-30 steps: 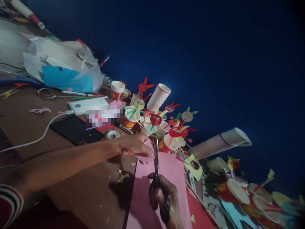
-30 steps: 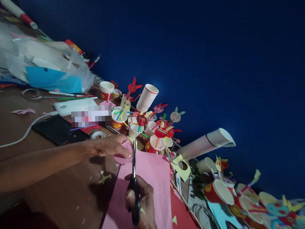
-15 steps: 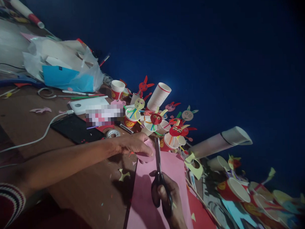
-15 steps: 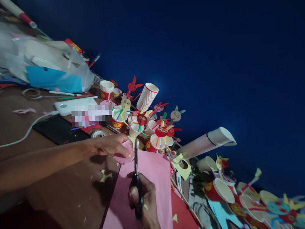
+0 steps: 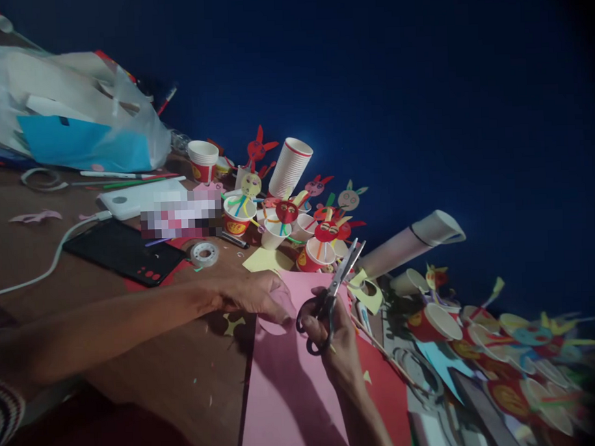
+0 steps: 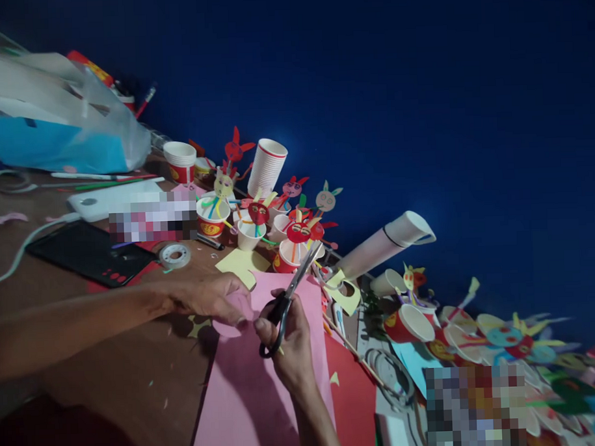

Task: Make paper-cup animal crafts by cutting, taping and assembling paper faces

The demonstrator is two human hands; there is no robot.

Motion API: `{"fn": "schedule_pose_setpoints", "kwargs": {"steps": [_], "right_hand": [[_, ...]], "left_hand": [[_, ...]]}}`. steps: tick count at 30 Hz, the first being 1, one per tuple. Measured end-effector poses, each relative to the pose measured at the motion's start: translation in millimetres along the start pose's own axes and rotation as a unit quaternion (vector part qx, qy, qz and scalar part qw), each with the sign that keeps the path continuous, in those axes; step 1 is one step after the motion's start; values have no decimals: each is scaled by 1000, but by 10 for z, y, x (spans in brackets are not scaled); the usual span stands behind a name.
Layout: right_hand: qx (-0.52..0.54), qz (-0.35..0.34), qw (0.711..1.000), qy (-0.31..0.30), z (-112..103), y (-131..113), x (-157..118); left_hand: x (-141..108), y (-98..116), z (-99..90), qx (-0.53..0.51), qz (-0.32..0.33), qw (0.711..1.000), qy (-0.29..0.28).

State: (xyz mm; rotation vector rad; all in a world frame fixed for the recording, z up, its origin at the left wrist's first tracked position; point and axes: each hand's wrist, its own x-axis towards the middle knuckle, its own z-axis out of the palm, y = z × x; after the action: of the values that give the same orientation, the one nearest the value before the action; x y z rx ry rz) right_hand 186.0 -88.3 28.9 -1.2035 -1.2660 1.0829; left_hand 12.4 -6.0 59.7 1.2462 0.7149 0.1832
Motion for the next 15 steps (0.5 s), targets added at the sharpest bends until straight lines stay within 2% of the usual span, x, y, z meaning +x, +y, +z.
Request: {"fn": "schedule_pose_setpoints", "kwargs": {"steps": [7,10,15], "right_hand": [[-26,42,999,-4,96,-116,-28],[-39,34,999,3,107,-121,-39],[-2,39,998,57,91,-81,-33]], "left_hand": [[19,-97,43,71,38,997,10],[22,-127,53,27,34,999,9],[39,-136,40,-84,31,996,-15]]}}
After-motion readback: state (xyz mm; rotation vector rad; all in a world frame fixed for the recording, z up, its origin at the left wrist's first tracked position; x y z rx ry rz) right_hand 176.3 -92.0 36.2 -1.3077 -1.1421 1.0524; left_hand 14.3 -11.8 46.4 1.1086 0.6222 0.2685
